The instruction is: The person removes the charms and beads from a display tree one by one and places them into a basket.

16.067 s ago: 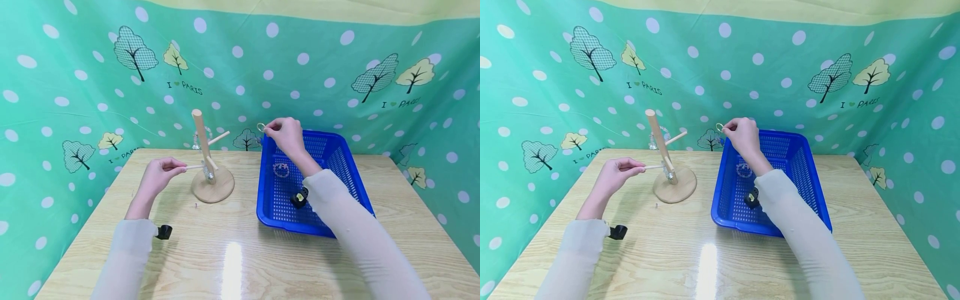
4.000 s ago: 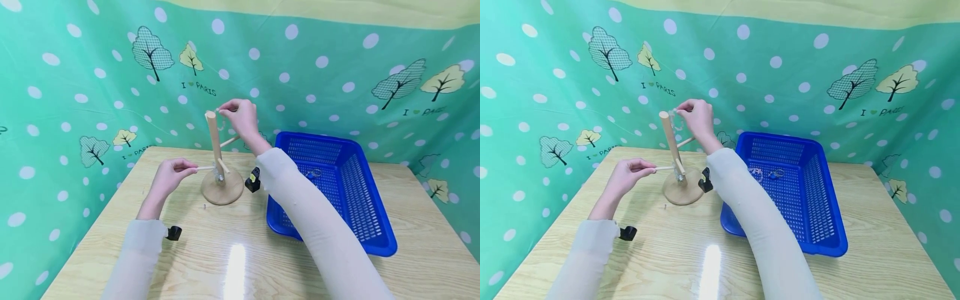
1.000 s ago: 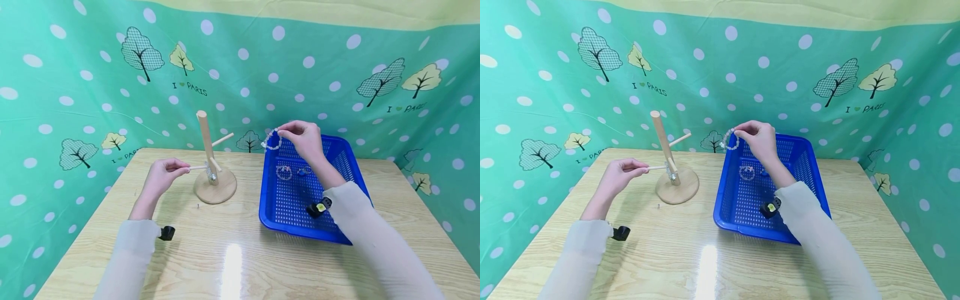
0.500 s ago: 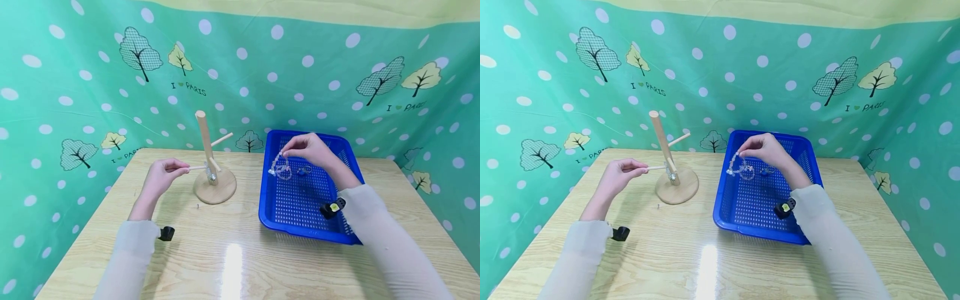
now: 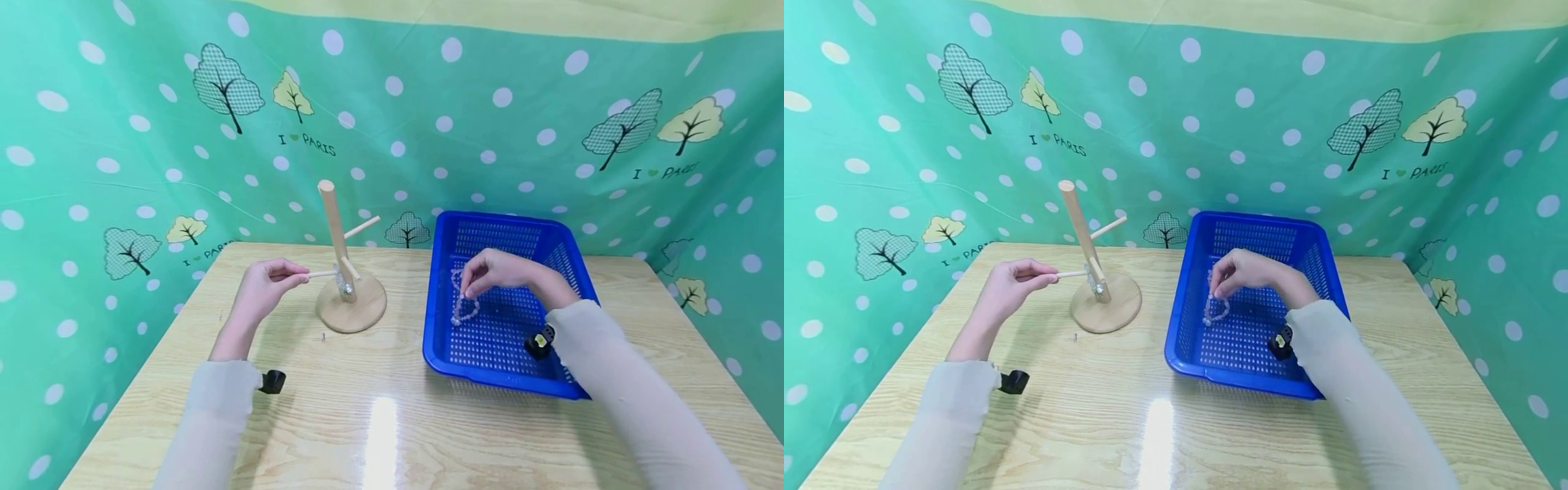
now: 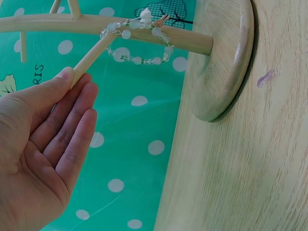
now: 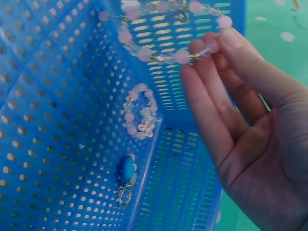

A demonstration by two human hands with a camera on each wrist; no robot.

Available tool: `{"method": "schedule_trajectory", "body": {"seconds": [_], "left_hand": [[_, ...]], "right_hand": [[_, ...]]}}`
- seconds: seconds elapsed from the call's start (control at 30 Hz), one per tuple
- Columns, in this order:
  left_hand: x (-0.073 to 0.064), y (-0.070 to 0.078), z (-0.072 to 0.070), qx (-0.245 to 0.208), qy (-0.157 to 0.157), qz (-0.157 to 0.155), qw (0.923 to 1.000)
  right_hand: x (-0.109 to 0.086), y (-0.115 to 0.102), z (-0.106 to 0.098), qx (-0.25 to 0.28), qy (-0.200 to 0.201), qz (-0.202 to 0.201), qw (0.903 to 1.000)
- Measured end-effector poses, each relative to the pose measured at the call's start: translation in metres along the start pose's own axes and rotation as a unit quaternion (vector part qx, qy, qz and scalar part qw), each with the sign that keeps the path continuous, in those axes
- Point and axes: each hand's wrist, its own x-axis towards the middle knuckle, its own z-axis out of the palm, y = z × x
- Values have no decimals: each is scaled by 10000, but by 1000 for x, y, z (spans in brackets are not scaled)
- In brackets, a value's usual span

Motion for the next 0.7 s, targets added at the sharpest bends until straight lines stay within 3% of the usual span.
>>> {"method": "schedule_trajectory", "body": {"seconds": [0.13,0.37,0.7], "left_hand": [[0,0,0,-2,10,-7,10000],[0,-1,0,34,46,-15,10000],[2,-2,-1,34,45,-15,10000]], "right_hand": [[6,7,3,-135,-244,296,9992],[20,22,5,-327,-44,788,9963],[35,30,6,-509,225,993,9935]]}}
